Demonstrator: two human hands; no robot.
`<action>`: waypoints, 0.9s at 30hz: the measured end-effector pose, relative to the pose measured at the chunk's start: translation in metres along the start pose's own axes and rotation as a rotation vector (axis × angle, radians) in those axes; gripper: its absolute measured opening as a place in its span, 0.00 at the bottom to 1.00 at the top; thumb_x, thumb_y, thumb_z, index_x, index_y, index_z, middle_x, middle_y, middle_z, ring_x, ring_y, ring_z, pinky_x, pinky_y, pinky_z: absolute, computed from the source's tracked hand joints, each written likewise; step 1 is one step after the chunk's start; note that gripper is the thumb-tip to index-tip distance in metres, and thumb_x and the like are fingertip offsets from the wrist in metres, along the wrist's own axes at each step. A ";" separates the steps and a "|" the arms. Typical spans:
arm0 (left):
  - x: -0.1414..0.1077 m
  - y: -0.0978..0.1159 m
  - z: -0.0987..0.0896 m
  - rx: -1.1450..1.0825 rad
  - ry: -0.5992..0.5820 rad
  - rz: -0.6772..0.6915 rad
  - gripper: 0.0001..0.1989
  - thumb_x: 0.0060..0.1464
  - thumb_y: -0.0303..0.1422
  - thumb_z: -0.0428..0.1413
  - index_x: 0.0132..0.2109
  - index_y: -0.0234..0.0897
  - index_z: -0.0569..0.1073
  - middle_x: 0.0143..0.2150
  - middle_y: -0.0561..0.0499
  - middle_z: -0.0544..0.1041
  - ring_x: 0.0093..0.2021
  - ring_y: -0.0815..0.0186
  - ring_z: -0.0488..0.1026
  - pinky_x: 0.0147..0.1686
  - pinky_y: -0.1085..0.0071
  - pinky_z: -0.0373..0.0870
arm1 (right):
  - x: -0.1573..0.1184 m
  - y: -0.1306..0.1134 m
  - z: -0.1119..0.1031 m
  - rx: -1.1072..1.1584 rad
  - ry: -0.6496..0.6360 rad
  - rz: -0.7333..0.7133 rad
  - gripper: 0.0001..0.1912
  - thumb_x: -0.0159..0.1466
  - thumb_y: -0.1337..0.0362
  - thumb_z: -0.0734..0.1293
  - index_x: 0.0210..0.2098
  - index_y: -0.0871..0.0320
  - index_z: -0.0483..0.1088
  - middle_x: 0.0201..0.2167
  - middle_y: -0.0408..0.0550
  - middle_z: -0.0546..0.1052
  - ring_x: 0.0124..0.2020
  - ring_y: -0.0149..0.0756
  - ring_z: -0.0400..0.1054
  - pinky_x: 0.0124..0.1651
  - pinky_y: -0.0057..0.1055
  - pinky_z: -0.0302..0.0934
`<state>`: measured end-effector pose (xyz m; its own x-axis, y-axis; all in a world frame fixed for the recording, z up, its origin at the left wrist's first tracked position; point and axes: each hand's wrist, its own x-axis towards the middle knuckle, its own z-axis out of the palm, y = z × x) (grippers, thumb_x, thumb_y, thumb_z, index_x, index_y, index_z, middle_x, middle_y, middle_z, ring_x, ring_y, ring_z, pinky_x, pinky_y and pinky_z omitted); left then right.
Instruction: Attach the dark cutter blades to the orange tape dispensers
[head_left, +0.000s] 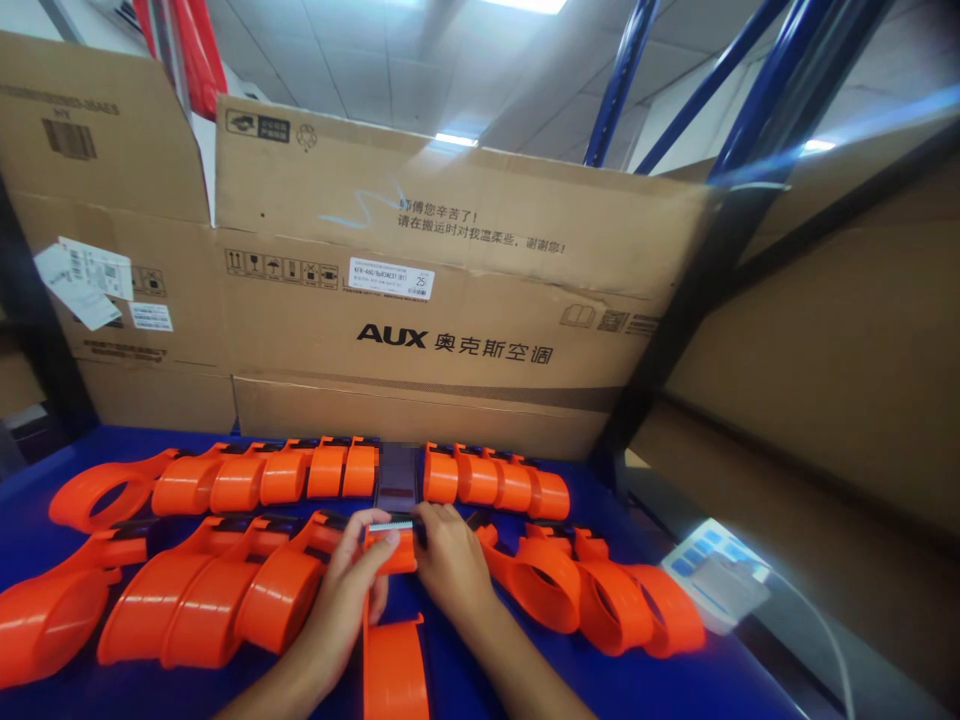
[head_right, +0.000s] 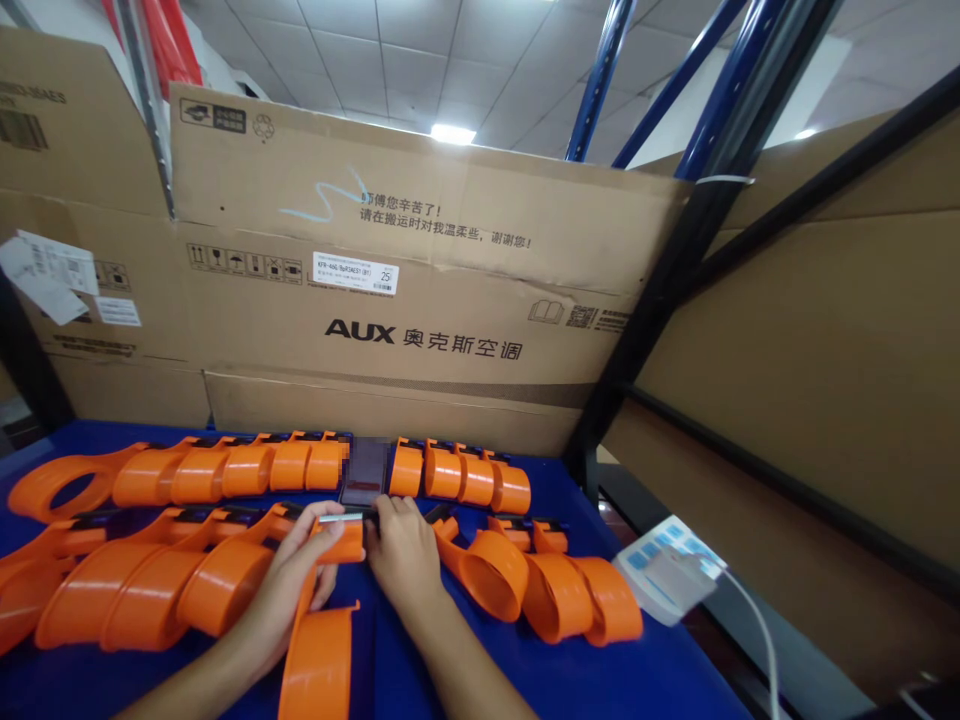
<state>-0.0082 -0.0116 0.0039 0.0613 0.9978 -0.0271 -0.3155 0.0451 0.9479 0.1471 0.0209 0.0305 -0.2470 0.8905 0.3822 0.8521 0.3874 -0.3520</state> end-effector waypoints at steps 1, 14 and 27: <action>0.000 0.000 0.000 0.000 0.001 0.000 0.24 0.57 0.52 0.59 0.53 0.42 0.69 0.17 0.62 0.66 0.12 0.73 0.55 0.15 0.77 0.47 | 0.000 0.001 0.000 0.000 0.007 0.001 0.07 0.67 0.72 0.66 0.41 0.54 0.73 0.40 0.52 0.81 0.42 0.45 0.72 0.42 0.34 0.61; -0.003 0.008 0.005 0.022 0.040 0.021 0.25 0.55 0.49 0.62 0.53 0.43 0.68 0.16 0.65 0.61 0.12 0.74 0.54 0.15 0.78 0.47 | -0.014 0.000 -0.018 0.301 0.133 -0.073 0.11 0.73 0.64 0.60 0.45 0.55 0.74 0.43 0.51 0.81 0.45 0.43 0.76 0.47 0.34 0.67; -0.005 0.014 0.008 0.008 -0.093 0.000 0.18 0.54 0.47 0.65 0.41 0.41 0.71 0.20 0.63 0.62 0.13 0.77 0.52 0.14 0.78 0.45 | -0.014 -0.003 -0.024 0.702 0.000 -0.057 0.10 0.70 0.56 0.67 0.39 0.56 0.76 0.35 0.45 0.77 0.33 0.35 0.70 0.36 0.29 0.65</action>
<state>-0.0056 -0.0167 0.0194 0.1489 0.9888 0.0019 -0.3082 0.0446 0.9503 0.1591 0.0011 0.0467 -0.2826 0.8640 0.4168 0.3383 0.4964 -0.7995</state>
